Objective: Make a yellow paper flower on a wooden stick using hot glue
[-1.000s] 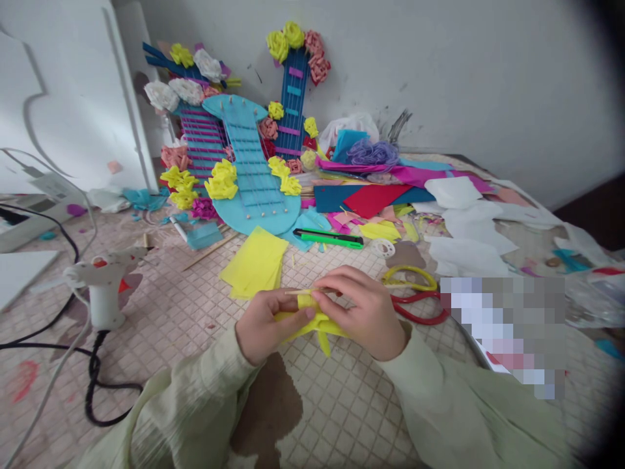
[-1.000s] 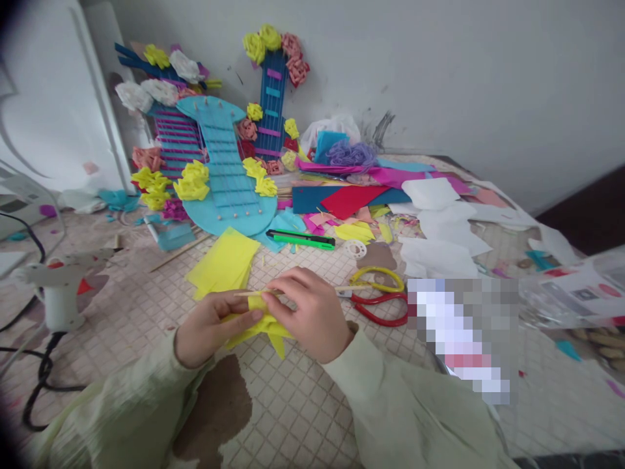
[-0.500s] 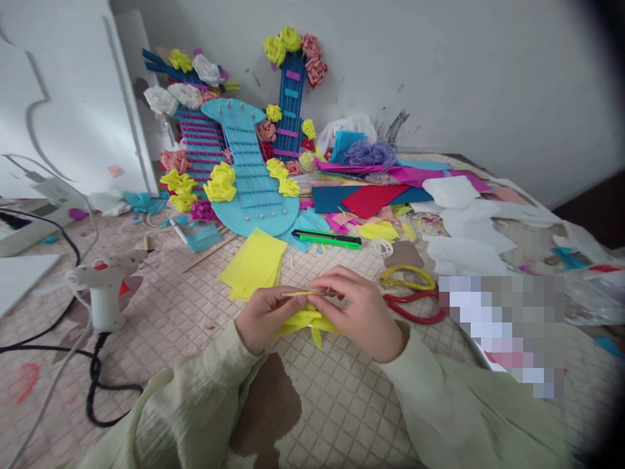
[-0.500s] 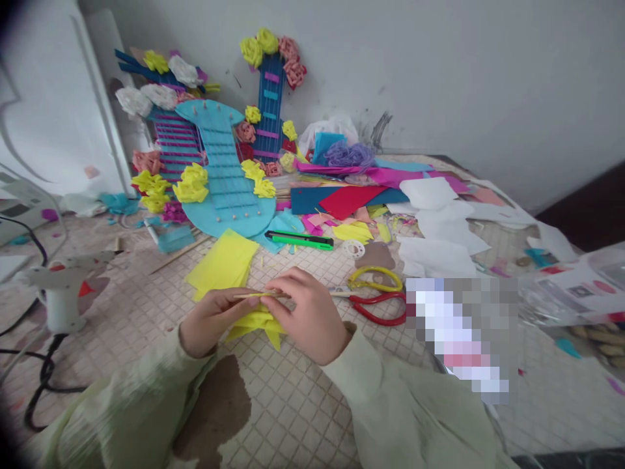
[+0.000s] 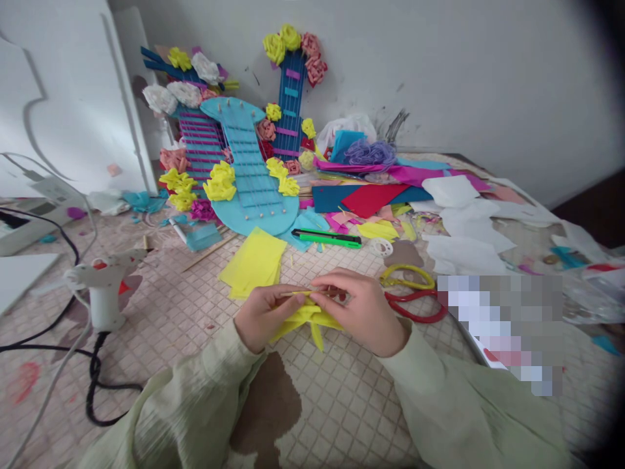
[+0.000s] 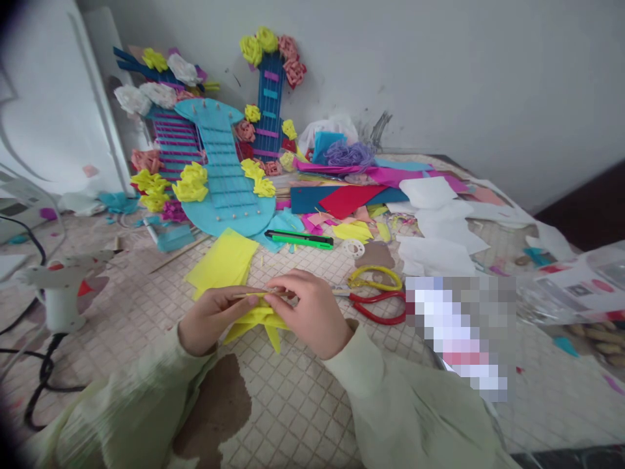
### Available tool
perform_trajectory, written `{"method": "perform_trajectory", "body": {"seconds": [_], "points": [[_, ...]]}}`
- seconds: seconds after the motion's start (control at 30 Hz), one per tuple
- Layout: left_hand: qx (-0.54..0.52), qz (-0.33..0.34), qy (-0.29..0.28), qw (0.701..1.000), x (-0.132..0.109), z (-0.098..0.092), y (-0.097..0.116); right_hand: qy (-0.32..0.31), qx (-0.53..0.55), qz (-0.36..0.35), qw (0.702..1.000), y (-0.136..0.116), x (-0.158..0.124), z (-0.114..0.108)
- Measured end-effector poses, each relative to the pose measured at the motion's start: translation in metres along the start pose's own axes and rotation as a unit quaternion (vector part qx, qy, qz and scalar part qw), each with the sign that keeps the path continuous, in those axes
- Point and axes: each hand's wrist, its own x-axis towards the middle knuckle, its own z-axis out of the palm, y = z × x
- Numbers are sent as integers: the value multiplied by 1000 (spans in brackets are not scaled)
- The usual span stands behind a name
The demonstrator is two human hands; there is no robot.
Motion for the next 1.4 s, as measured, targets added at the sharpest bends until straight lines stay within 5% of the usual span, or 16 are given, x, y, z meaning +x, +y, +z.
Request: {"method": "perform_trajectory", "body": {"seconds": [0.23, 0.7, 0.97, 1.4], "points": [[-5, -4, 6, 1000, -1, -2, -2, -59, 2, -1, 998, 2, 1, -6], [80, 17, 55, 995, -3, -1, -2, 0, -8, -1, 1000, 3, 2, -1], [87, 35, 60, 994, -3, -3, -3, -84, -23, -29, 996, 7, 3, -5], [168, 89, 120, 974, -5, -5, -2, 0, -47, -51, 998, 6, 3, -2]]}}
